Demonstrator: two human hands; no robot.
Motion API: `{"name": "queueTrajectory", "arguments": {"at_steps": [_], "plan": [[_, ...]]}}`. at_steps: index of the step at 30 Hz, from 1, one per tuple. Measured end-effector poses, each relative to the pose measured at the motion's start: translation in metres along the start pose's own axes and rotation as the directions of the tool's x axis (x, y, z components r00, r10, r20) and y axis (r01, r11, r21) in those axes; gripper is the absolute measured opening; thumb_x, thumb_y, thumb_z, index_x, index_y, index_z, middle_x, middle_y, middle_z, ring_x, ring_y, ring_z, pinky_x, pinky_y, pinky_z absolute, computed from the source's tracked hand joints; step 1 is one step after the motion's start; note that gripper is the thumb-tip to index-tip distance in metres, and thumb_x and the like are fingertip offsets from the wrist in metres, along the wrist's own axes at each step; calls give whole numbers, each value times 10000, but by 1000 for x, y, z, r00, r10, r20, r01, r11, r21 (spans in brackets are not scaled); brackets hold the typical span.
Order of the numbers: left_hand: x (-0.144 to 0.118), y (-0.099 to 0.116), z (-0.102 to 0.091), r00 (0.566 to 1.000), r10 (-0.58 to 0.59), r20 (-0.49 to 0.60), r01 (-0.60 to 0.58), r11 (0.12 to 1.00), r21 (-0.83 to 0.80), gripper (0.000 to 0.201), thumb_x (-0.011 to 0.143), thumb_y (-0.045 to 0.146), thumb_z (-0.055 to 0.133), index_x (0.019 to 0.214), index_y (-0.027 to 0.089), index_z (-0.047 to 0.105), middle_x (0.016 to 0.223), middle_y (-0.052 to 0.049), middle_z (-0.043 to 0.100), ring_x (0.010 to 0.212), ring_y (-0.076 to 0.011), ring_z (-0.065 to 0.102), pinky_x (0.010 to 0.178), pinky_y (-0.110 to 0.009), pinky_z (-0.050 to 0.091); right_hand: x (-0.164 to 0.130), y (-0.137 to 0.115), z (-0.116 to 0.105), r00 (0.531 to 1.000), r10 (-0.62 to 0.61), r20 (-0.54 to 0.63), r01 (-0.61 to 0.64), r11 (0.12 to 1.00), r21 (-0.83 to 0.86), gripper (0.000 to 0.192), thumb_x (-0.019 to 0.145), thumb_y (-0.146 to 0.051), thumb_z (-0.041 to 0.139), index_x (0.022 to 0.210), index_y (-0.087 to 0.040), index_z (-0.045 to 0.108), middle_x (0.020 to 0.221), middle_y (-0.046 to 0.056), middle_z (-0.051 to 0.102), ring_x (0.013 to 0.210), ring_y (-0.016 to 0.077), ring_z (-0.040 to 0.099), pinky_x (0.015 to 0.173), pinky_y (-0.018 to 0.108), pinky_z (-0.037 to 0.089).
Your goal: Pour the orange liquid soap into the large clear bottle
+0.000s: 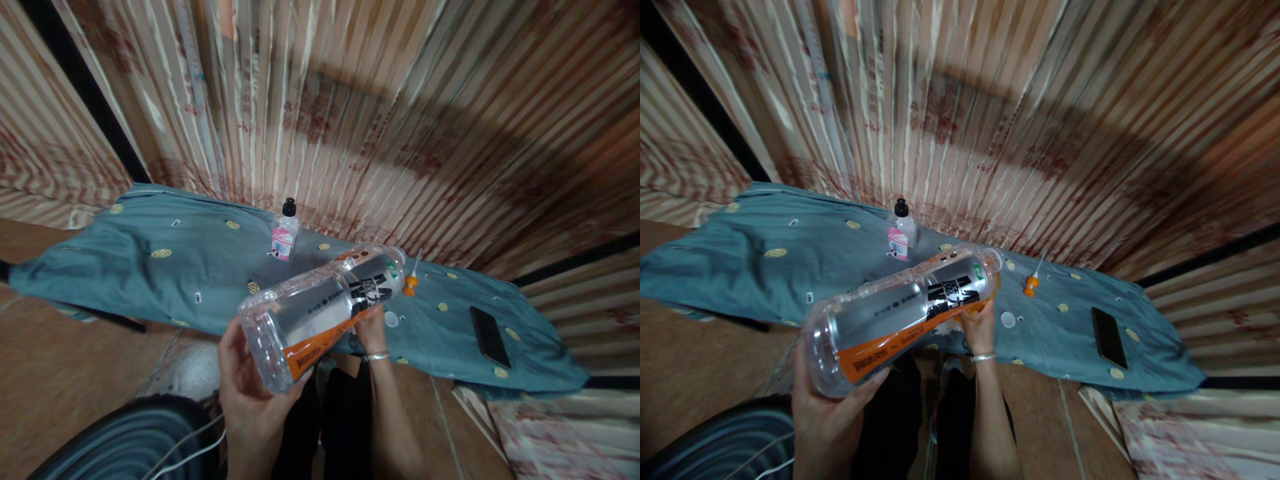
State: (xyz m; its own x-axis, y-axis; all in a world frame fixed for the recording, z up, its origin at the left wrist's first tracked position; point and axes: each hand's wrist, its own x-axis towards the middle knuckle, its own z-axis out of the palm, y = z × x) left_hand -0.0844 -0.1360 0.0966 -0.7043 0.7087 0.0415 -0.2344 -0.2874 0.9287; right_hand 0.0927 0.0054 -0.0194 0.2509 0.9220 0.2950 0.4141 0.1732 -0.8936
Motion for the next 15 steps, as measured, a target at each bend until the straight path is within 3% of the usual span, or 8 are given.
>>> {"name": "queueTrajectory", "arguments": {"at_steps": [9, 15], "plan": [[0, -1, 0, 1000, -8, 0, 8, 1000, -17, 850, 569, 304, 974, 1336, 236, 614, 1245, -97, 718, 1095, -281, 724, 863, -319, 613, 0, -2, 1, 1000, 12, -3, -12, 1000, 5, 587, 699, -349, 767, 1224, -186, 561, 1010, 99, 766, 927, 299, 732, 828, 427, 607], [0, -2, -1, 1000, -5, 0, 5, 1000, 2, 860, 559, 308, 975, 1336, 231, 615, 1243, -101, 717, 1093, -292, 725, 854, -335, 622, 1, -4, 0, 1000, 2, 4, -2, 999, 51, 544, 669, -382, 786, 1137, -198, 580, 1011, 110, 757, 966, 314, 727, 855, 442, 601]]}}
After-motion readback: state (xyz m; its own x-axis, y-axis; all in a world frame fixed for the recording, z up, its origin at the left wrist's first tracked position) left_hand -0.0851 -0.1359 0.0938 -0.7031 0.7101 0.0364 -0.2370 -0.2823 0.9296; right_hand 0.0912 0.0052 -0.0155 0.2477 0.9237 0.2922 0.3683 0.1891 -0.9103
